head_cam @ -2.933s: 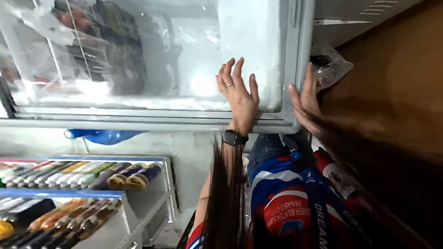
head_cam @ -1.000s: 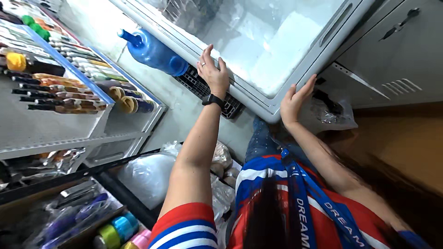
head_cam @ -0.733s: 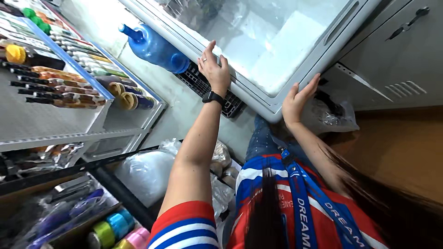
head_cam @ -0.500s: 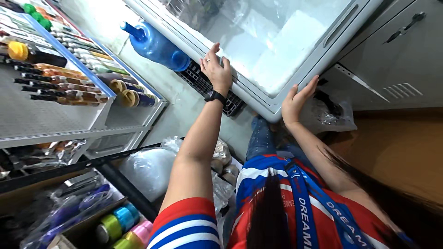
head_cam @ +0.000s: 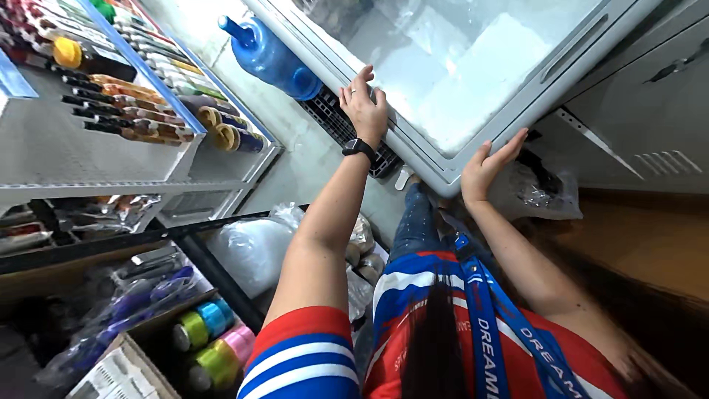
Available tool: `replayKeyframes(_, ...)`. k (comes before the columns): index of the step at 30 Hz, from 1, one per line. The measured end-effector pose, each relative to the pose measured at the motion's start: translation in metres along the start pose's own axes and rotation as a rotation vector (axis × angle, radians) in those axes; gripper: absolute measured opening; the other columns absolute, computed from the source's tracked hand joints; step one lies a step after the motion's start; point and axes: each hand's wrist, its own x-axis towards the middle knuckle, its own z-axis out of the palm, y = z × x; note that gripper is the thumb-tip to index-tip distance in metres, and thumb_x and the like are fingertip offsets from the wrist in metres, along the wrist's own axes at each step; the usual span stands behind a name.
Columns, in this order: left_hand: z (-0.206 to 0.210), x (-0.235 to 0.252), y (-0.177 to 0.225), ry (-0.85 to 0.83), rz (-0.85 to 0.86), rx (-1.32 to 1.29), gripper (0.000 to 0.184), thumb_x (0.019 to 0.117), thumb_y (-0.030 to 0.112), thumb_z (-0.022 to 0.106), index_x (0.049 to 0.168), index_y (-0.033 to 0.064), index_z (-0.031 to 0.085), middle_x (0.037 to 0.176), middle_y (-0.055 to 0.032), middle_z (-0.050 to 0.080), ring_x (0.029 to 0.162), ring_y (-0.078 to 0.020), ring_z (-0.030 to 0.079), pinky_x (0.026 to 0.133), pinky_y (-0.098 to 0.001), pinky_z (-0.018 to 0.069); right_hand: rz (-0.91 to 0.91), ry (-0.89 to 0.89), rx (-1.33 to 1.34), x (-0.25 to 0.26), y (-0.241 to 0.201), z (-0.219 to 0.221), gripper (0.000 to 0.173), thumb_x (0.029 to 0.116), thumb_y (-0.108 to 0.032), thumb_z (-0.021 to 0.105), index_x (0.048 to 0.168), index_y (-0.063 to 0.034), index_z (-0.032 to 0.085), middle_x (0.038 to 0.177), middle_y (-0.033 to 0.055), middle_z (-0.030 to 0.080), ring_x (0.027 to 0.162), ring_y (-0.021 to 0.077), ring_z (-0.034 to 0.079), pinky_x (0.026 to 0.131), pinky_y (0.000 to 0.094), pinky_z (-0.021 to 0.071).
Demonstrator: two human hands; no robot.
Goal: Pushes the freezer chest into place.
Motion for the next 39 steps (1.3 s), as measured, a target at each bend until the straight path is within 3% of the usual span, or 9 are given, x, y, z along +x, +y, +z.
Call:
replayKeyframes(11, 0.001, 0.0, -0.001, 0.022, 0.046, -0.02, 0.049, 0.099, 0.02, 0.044, 0.145, 0.0087, 0.054, 0.134, -0.0083, 0.066, 0.134, -0.0316, 0.053, 0.12, -0.0622, 0.0149, -0.044, 0.111, 0.071, 0.003, 0.001, 0.008, 0.066, 0.1044, -0.013, 0.046, 0.159, 0.0096, 0.016, 0.165, 0.0323, 0.017, 0.155, 0.0375, 0.02, 0.126, 0.0385, 0.021)
replayKeyframes(19, 0.001, -0.002, -0.002, 0.034, 0.047, -0.033, 0.048, 0.0998, 0.02, 0.044, 0.146, 0.008, 0.053, 0.135, -0.0086, 0.066, 0.134, -0.029, 0.054, 0.121, -0.0619, 0.0137, 0.068, -0.036, 0.02, -0.005, -0.012, -0.007, 0.072, 0.1091, -0.022, 0.04, 0.162, 0.0014, -0.003, 0.17, 0.0239, 0.003, 0.158, 0.0291, 0.015, 0.126, 0.0371, 0.0211)
replayKeyframes(25, 0.001, 0.0, -0.002, 0.033, 0.045, -0.023, 0.048, 0.0996, 0.02, 0.044, 0.145, 0.0077, 0.054, 0.133, -0.0092, 0.067, 0.133, -0.0296, 0.055, 0.121, -0.0615, 0.014, 0.042, -0.009, 0.05, -0.001, -0.004, -0.001, 0.071, 0.109, -0.02, 0.041, 0.162, 0.0022, -0.001, 0.169, 0.0259, 0.004, 0.157, 0.03, 0.016, 0.125, 0.0365, 0.0217)
replayKeyframes(30, 0.001, 0.0, -0.002, 0.016, 0.066, -0.025, 0.048, 0.1001, 0.02, 0.043, 0.145, 0.0095, 0.054, 0.132, -0.008, 0.067, 0.132, -0.0304, 0.055, 0.121, -0.0632, 0.0153, -0.062, 0.116, 0.102, 0.004, 0.004, 0.008, 0.067, 0.1047, -0.011, 0.046, 0.159, 0.0107, 0.013, 0.164, 0.0333, 0.016, 0.155, 0.037, 0.02, 0.126, 0.0372, 0.0215)
replayKeyframes(39, 0.002, -0.001, -0.003, 0.031, 0.056, -0.022, 0.047, 0.0989, 0.017, 0.043, 0.143, 0.0084, 0.057, 0.128, -0.008, 0.069, 0.128, -0.0302, 0.057, 0.12, -0.0625, 0.0142, -0.023, 0.096, 0.017, 0.004, 0.0, 0.008, 0.067, 0.1044, -0.011, 0.046, 0.159, 0.0094, 0.013, 0.165, 0.0321, 0.015, 0.156, 0.0375, 0.019, 0.126, 0.0368, 0.0214)
